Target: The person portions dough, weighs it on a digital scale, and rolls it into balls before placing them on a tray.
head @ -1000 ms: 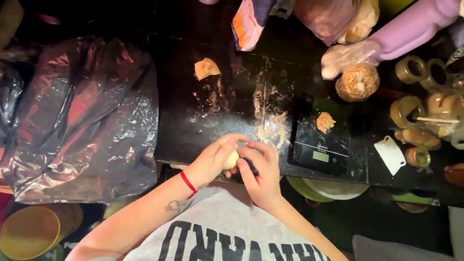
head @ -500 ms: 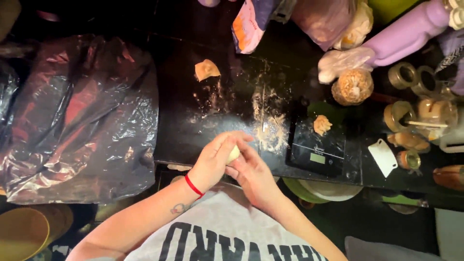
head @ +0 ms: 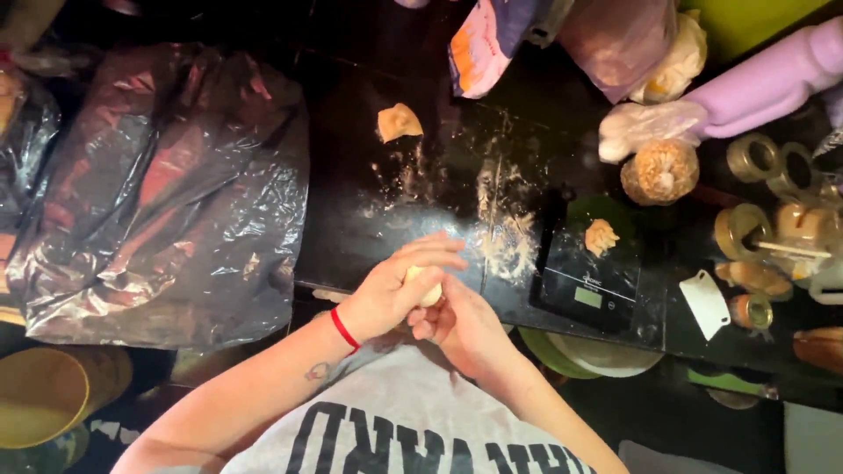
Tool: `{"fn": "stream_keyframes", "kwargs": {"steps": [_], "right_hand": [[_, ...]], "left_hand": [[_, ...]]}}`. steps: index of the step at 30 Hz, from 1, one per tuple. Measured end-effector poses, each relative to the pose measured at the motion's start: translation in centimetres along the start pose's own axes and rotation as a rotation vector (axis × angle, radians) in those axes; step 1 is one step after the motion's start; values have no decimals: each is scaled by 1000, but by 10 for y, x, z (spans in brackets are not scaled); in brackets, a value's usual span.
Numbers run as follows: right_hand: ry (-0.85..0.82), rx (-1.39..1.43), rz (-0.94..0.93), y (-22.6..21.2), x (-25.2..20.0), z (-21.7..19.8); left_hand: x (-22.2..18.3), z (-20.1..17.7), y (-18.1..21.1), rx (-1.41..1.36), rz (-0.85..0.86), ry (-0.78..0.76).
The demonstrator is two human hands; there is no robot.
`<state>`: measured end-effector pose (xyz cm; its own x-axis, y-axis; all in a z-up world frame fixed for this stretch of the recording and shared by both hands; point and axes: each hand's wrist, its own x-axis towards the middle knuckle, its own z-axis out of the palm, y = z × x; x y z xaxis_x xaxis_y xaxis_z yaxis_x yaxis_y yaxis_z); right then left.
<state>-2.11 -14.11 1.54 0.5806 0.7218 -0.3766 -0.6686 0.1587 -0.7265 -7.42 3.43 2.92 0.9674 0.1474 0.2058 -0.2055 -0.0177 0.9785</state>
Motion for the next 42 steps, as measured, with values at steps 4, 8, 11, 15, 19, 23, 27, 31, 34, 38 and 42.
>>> {"fn": "stream_keyframes", "kwargs": {"steps": [4,8,11,15,19,23,27,31,34,38,42], "right_hand": [[-39,-44,25,7,17,-4],[80,-101,-174,-9,24,12],[134,-455,-409,-30,46,-2],[173,-1427,-955,-38,96,-33],[-2,-1638,-998,-9,125,-19],[-112,-1924,-1159,2,170,0],[-39,-2189,-866,-46,196,-9],[-13,-2149,-1028,-51,157,-27],[-191,-1879,-1014,-16,141,-2],[-319,-1777,-1128,13,193,21],[-217,-1986,-1139,-47,221,22]], "left_hand": [[-1,-7,-14,128,67,10],[-2,-36,-17,424,210,135],[-4,-58,-23,564,281,330],[-2,-74,-63,781,275,452],[0,-76,-74,830,276,526],[-6,-73,-86,873,216,545],[-6,-74,-82,843,214,565],[-7,-75,-78,777,197,598],[-7,-75,-80,744,212,611],[-7,-72,-83,755,240,614],[-5,-73,-80,763,246,625]]}}
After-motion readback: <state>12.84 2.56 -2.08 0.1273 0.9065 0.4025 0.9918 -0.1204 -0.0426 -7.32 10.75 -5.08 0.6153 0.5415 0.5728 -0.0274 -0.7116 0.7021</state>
